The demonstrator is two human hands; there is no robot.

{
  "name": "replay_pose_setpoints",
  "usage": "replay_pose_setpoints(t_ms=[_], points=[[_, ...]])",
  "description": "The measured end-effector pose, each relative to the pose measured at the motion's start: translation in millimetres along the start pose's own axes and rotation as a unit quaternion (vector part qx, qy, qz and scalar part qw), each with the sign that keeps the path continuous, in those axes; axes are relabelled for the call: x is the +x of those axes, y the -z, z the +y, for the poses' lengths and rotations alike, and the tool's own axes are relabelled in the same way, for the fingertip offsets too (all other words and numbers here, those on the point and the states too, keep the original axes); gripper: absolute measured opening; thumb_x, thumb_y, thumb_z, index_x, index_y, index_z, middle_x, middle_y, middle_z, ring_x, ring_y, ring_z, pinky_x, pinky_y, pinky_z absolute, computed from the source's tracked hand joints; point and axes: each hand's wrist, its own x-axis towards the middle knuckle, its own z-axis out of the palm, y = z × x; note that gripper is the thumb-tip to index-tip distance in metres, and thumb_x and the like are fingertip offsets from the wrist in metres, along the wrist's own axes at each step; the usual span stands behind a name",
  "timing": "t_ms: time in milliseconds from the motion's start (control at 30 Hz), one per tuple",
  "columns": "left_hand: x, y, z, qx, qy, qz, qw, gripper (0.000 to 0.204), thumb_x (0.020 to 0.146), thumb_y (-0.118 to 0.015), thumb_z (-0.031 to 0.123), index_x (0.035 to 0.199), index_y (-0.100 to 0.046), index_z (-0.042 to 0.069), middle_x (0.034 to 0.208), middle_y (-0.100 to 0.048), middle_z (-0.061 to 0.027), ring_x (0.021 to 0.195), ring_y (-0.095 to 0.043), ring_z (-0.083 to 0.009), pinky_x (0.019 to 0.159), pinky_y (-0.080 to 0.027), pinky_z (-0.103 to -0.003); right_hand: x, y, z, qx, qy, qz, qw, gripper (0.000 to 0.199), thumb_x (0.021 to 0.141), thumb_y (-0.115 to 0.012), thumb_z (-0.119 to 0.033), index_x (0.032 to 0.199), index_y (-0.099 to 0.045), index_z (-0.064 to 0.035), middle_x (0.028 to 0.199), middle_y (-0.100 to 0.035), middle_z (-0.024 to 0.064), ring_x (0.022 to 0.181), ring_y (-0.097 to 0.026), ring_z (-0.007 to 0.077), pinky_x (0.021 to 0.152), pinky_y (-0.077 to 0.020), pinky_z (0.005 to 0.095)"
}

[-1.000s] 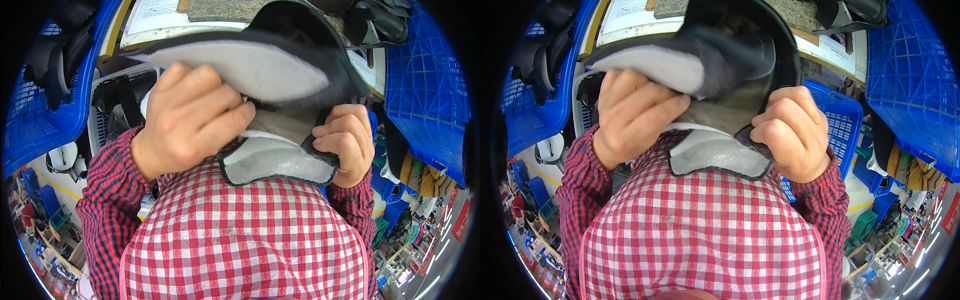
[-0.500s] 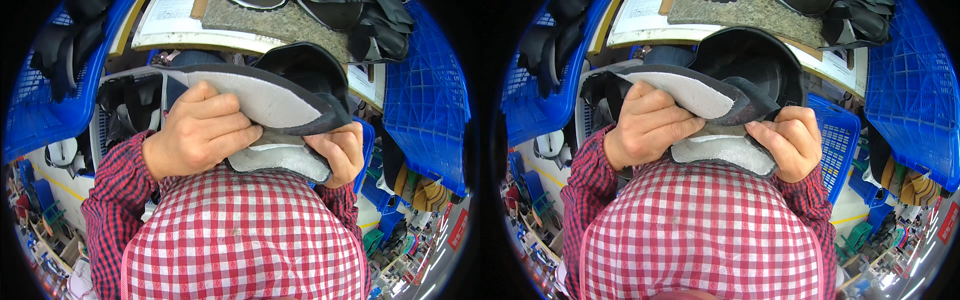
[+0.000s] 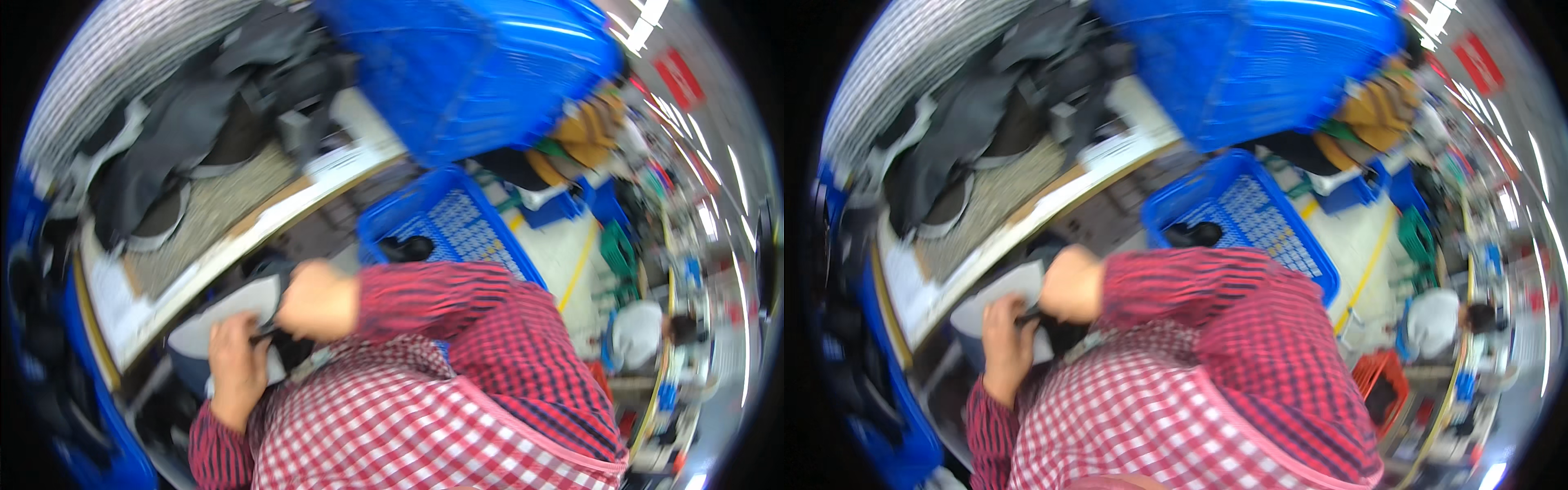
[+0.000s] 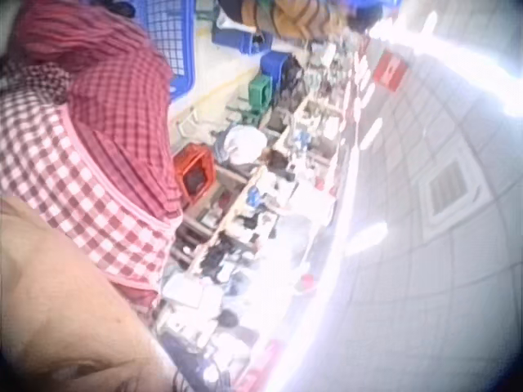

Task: The person repeatedly picks up black shoe parts from a blue basket, turns them over, and inspects the interior and exterior surfaces. The person places each part back on the table or into the basket after inspection.

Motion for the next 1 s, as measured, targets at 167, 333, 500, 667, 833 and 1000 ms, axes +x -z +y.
replay_pose_setpoints(t_ms=[167,333,500,667,833,1000], points=[[-6,-7,11,0.005,0.045,-0.001,0.999,0.048,0.079,-0.07,-0.008,0.124,-0.054,-0.004,0.094,-0.069,-0.0189,0.094,-0.058,-0.0424,0.085,-0.044,-0.049,19,-71,-24,0.012,-0.007,0.255,0.967,0.017,0.081,-0.065,-0.024,0.081,-0.069,-0.0082,0.068,-0.07,0.0087,0.065,-0.073,0.0277,0.054,-0.0527,0.0423],[-1,8,23,0.032,-0.023,-0.095,0.995,0.051,0.08,-0.07,-0.008,0.128,-0.056,-0.003,0.096,-0.07,-0.019,0.094,-0.06,-0.041,0.084,-0.047,-0.048,18,-85,-18,0.023,-0.007,0.289,0.957,0.016,0.078,-0.071,-0.03,0.078,-0.074,-0.0143,0.066,-0.07,0.0081,0.065,-0.073,0.0293,0.055,-0.0519,0.0433],[53,86,17,-0.008,0.059,0.066,0.996,0.034,0.087,-0.054,-0.015,0.117,-0.066,-0.004,0.104,-0.071,-0.0134,0.098,-0.068,-0.0265,0.09,-0.053,-0.038,17,-35,-6,0.009,0.023,0.273,0.962,0.013,0.077,-0.07,-0.029,0.076,-0.073,-0.0161,0.063,-0.068,0.0079,0.064,-0.07,0.0309,0.053,-0.0482,0.045],[74,87,-31,-0.302,0.312,-0.395,0.809,0.018,0.09,-0.069,0.008,0.104,-0.066,-0.004,0.091,-0.066,-0.0025,0.088,-0.062,-0.0109,0.081,-0.051,-0.028,43,-33,-14,-0.065,0.053,0.363,0.928,0.013,0.07,-0.07,-0.025,0.06,-0.069,-0.0153,0.062,-0.069,0.0047,0.062,-0.071,0.0255,0.051,-0.0494,0.0416],[19,17,-50,-0.322,0.099,-0.13,0.932,0.024,0.093,-0.067,0.011,0.109,-0.065,-0.007,0.107,-0.066,-0.0105,0.102,-0.063,-0.0207,0.095,-0.047,-0.031,51,-45,-10,-0.068,0.057,0.284,0.955,0.011,0.069,-0.071,-0.024,0.063,-0.07,-0.0148,0.065,-0.07,0.0043,0.064,-0.072,0.0256,0.051,-0.0489,0.0416],[-12,-20,-59,-0.19,0.126,0.027,0.973,0.013,0.101,-0.053,0.0,0.101,-0.064,-0.007,0.089,-0.064,-0.0108,0.081,-0.057,-0.0176,0.074,-0.046,-0.03,54,-43,-20,-0.075,0.07,0.21,0.972,0.013,0.078,-0.07,-0.023,0.069,-0.076,-0.0165,0.076,-0.076,0.0023,0.074,-0.074,0.0231,0.058,-0.0523,0.0403]])
